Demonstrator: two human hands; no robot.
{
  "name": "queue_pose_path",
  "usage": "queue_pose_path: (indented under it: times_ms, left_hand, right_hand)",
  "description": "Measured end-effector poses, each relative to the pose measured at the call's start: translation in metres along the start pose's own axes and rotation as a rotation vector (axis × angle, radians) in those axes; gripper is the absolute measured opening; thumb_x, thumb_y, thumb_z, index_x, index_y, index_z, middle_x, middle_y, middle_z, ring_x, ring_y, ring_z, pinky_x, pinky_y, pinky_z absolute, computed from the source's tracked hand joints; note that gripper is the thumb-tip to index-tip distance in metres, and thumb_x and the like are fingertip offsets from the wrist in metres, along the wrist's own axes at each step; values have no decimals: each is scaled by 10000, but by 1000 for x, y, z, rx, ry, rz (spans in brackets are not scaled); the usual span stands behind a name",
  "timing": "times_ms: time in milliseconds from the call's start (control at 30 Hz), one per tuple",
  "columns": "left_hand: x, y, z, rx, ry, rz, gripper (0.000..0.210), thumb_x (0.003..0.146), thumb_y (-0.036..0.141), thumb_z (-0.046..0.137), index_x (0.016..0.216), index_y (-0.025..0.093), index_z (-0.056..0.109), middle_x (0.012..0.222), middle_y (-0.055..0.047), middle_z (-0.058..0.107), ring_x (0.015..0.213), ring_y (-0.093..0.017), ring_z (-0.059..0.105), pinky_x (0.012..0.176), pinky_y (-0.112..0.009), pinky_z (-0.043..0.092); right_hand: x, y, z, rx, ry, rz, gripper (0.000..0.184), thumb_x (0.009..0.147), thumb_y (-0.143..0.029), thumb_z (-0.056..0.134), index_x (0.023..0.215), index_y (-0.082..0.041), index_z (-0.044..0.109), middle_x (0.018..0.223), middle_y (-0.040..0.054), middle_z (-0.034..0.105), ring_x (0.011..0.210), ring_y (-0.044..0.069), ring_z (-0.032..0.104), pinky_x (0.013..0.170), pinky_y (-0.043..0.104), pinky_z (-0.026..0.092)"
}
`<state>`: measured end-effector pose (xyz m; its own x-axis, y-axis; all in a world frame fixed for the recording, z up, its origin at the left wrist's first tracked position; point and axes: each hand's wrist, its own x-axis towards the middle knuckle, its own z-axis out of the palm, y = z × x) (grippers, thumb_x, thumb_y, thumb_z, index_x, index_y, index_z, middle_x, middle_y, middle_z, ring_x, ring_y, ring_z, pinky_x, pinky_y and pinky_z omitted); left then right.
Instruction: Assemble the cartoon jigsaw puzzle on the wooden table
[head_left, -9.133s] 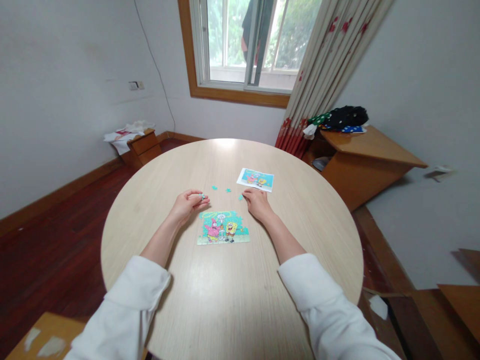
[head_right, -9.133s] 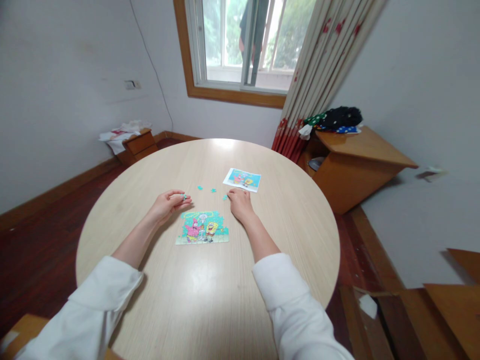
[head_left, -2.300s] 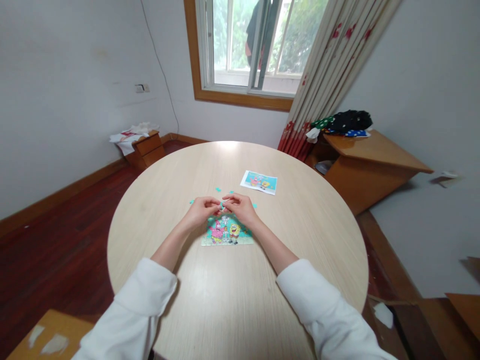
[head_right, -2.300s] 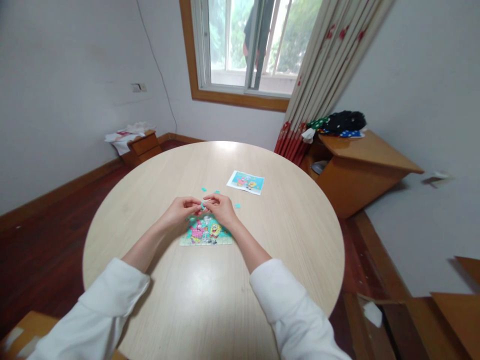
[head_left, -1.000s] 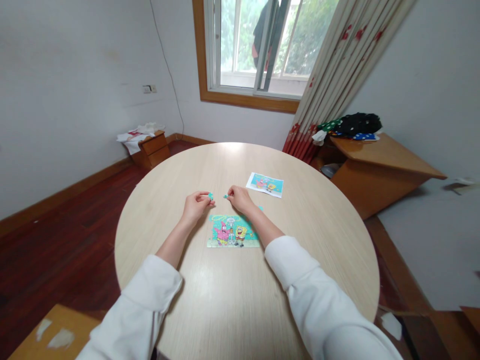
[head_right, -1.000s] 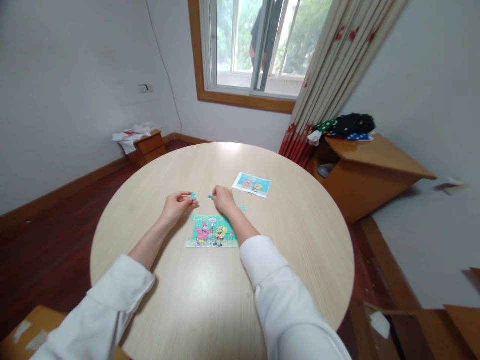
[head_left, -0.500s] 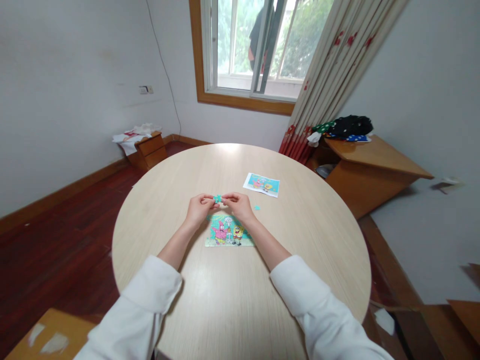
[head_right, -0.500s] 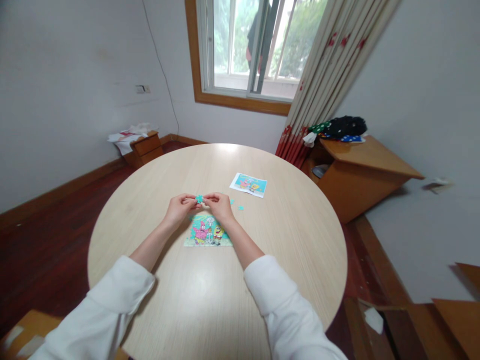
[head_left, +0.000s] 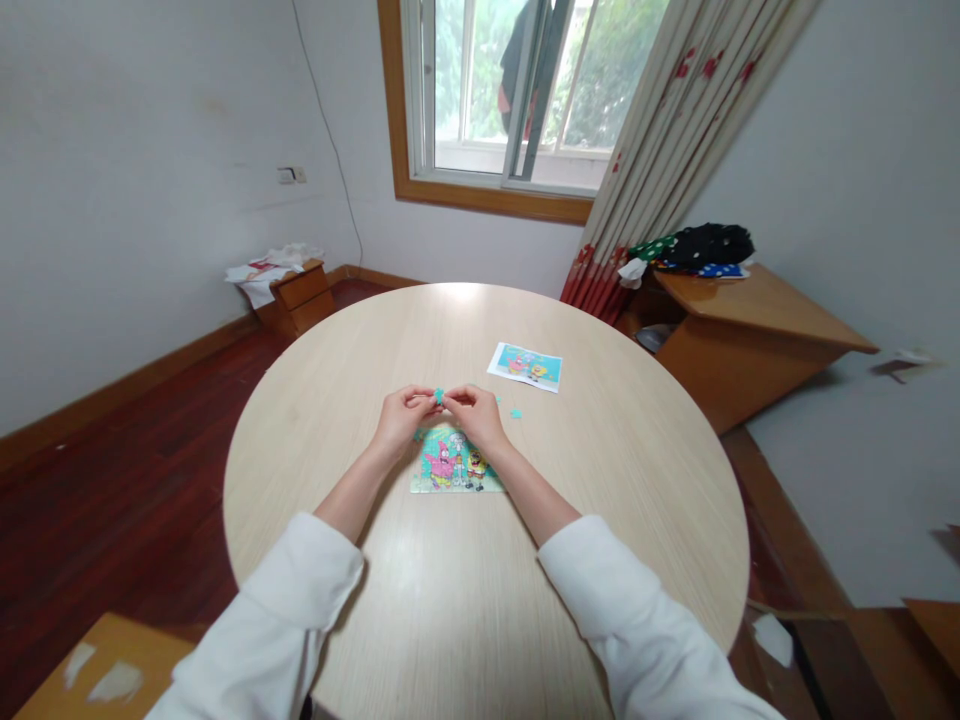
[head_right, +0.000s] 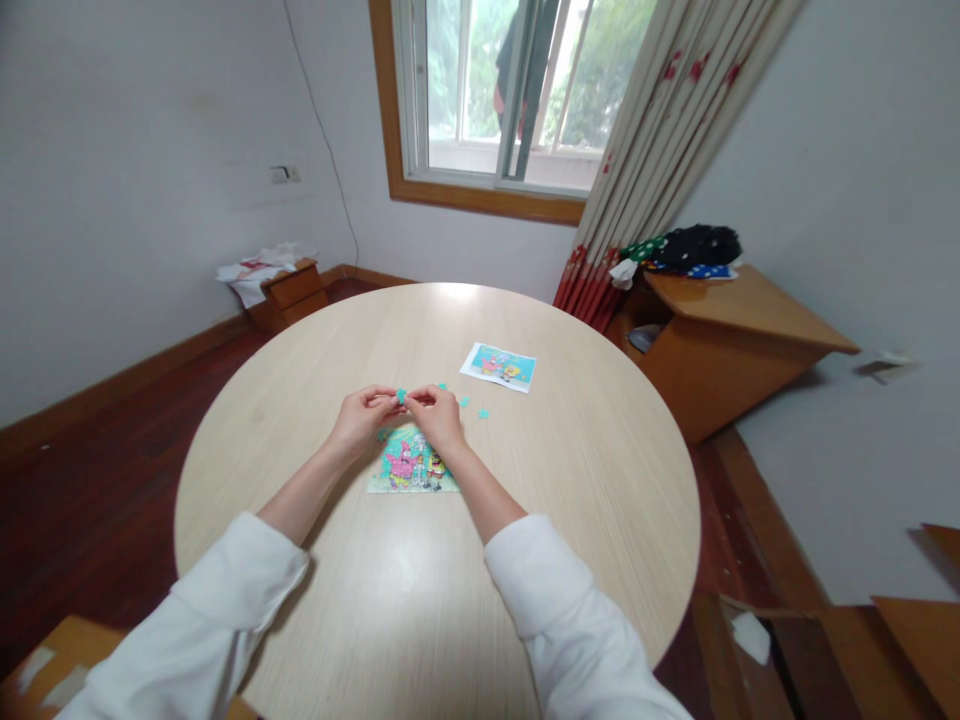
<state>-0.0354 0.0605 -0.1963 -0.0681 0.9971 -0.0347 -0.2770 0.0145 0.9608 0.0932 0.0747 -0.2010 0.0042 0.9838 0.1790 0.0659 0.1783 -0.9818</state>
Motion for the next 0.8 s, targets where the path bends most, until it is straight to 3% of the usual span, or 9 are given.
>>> queue_pose_path:
  times_ms: [433, 800]
  left_hand:
    - [-1, 1, 1, -18, -1, -7, 455, 390, 363, 845, 707, 117, 630, 626, -45, 681, 611, -164, 641, 698, -334, 518]
    - [-2, 4, 2, -57, 20, -15, 435, 403, 312, 848, 725, 101, 646, 633, -57, 684, 616, -148, 640, 682, -294, 506]
  right_hand:
    - [-3, -7, -3, -131, -36, -98, 88, 659, -246, 649, 654, -158, 646, 667, 24, 670, 655, 142, 596, 670, 267, 475]
    - [-3, -4, -2, -70, -45, -96, 83, 673, -234, 648, 667, -152, 637, 682, 28, 671, 658, 148, 622, 664, 272, 488]
